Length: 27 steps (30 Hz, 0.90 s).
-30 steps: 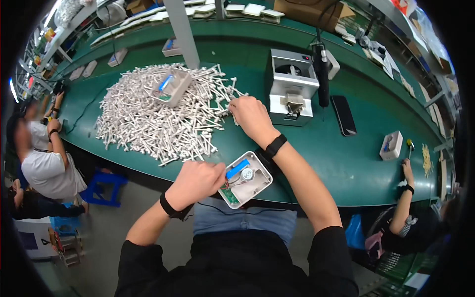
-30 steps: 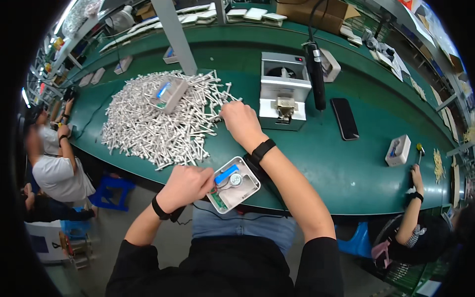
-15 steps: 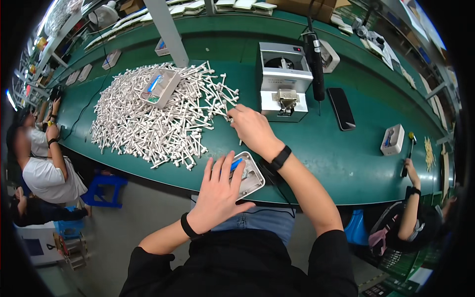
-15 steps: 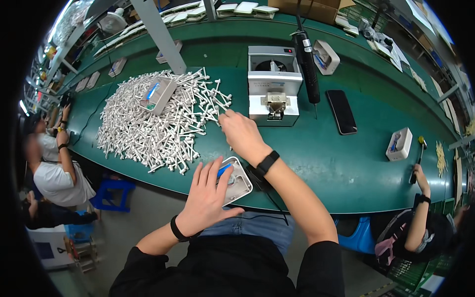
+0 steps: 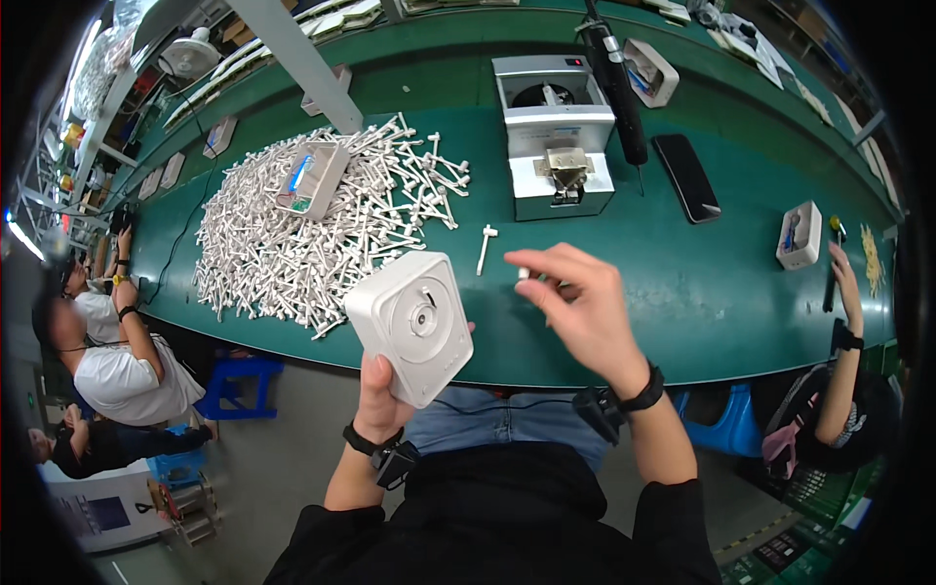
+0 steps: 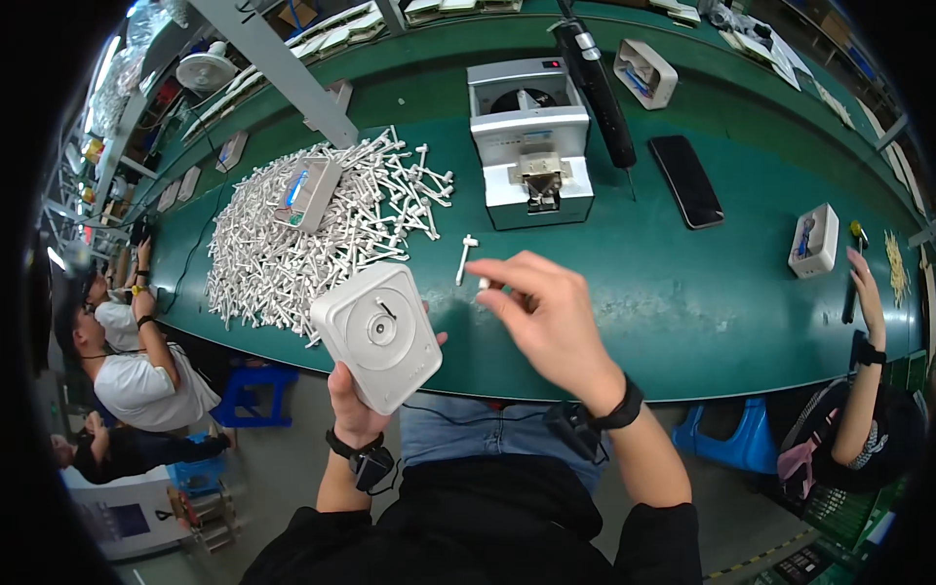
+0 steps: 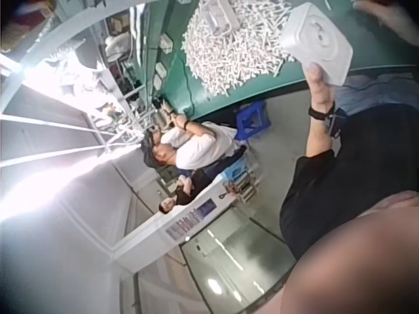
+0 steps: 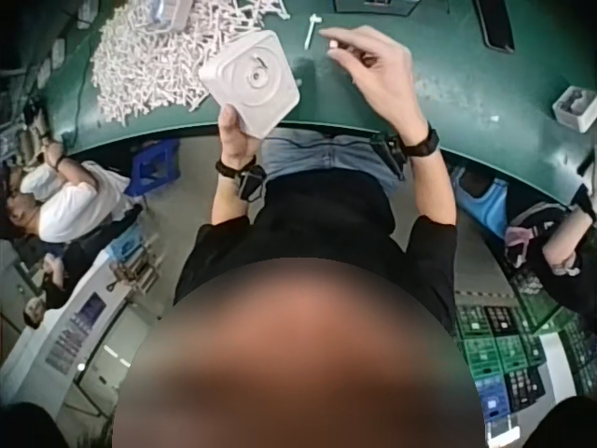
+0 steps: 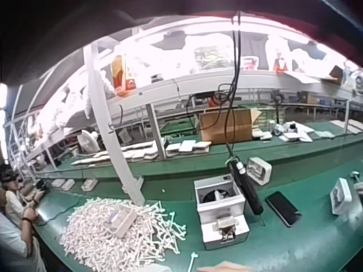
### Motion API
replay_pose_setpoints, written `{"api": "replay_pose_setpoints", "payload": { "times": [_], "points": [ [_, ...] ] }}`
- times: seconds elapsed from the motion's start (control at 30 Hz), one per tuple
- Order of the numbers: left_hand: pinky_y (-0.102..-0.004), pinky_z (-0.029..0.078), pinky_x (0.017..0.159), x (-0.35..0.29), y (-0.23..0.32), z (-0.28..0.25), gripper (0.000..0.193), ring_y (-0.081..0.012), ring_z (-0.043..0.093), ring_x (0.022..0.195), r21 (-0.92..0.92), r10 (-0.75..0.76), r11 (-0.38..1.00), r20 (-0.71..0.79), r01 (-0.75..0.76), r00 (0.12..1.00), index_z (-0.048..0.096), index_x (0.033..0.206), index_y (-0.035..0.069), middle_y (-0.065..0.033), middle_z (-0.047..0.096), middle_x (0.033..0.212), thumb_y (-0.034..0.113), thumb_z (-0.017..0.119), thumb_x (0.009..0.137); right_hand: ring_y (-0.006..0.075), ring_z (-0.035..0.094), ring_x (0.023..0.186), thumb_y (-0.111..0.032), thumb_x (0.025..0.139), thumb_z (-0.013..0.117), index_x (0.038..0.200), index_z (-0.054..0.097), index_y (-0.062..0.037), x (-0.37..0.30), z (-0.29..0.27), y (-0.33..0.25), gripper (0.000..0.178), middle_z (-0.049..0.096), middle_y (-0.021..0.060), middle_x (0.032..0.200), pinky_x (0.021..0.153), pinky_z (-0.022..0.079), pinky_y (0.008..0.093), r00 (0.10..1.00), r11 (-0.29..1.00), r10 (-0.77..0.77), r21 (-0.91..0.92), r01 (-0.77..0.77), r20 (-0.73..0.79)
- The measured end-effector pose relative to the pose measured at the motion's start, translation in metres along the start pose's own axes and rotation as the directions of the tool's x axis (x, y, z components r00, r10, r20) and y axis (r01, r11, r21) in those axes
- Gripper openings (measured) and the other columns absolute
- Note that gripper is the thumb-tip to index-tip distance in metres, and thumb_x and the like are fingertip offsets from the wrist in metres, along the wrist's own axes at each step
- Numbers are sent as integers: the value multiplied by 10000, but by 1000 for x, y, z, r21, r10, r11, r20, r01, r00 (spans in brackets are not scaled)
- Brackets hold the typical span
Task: Assemble small white plastic electronic enclosures with internal components and secure them with an electric screwdriver.
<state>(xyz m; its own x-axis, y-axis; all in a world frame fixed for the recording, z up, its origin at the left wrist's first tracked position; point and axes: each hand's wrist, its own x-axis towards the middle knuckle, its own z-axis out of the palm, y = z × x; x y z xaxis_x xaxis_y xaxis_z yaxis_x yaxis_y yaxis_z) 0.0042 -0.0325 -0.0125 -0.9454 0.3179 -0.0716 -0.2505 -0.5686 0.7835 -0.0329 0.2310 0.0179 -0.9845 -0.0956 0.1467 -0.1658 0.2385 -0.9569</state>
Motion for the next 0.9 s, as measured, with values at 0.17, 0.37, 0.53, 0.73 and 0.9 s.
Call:
{"api": "replay_pose_setpoints", "payload": {
  "times": [0.17, 0.37, 0.53, 0.73, 0.9],
  "points": [
    [-512, 452, 1209, 9, -29, 15, 1056, -347, 489, 1479, -19, -44, 999, -160, 41, 986, 292, 1666, 73, -230, 445, 1618, 642, 721, 887, 220, 659, 726, -17, 924, 778, 1233, 784, -53, -31, 23, 3, 311, 750, 111, 936, 672, 535, 324, 991, 995, -86, -48, 82, -99],
    [-469, 486, 1175, 10, -40, 22, 1001, -292, 586, 1382, -98, 43, 994, -88, -51, 995, 373, 1616, 37, -140, 534, 1556, 599, 752, 879, 215, 659, 735, -11, 887, 811, 1118, 798, -16, -50, 30, 6, 231, 746, 90, 872, 659, 528, 319, 938, 975, -212, -119, 185, -276],
    [-547, 456, 1209, 3, -38, 22, 1083, -393, 452, 1507, 0, 60, 998, -63, -60, 996, 289, 1671, 69, -216, 425, 1643, 621, 742, 856, 223, 661, 743, -5, 879, 815, 1036, 782, 12, -58, 20, 5, 161, 753, 98, 866, 677, 550, 316, 920, 916, -325, -317, 248, -220],
    [-528, 463, 1204, 15, -58, 37, 1060, -353, 497, 1472, -8, 91, 996, -109, -92, 990, 332, 1649, 68, -177, 470, 1610, 617, 751, 845, 127, 640, 743, 3, 913, 801, 1047, 750, 19, -63, 38, 17, 144, 746, 68, 886, 645, 558, 274, 962, 993, 64, 117, -34, -266],
    [-501, 472, 1194, 19, -76, 21, 1063, -305, 548, 1422, 69, 66, 996, -154, -56, 986, 369, 1621, 56, -134, 519, 1559, 631, 768, 823, 77, 641, 730, -12, 946, 794, 1089, 719, 36, -62, 30, 43, 169, 736, 47, 903, 595, 557, 244, 966, 914, 205, 384, -131, -159]
  ]
}}
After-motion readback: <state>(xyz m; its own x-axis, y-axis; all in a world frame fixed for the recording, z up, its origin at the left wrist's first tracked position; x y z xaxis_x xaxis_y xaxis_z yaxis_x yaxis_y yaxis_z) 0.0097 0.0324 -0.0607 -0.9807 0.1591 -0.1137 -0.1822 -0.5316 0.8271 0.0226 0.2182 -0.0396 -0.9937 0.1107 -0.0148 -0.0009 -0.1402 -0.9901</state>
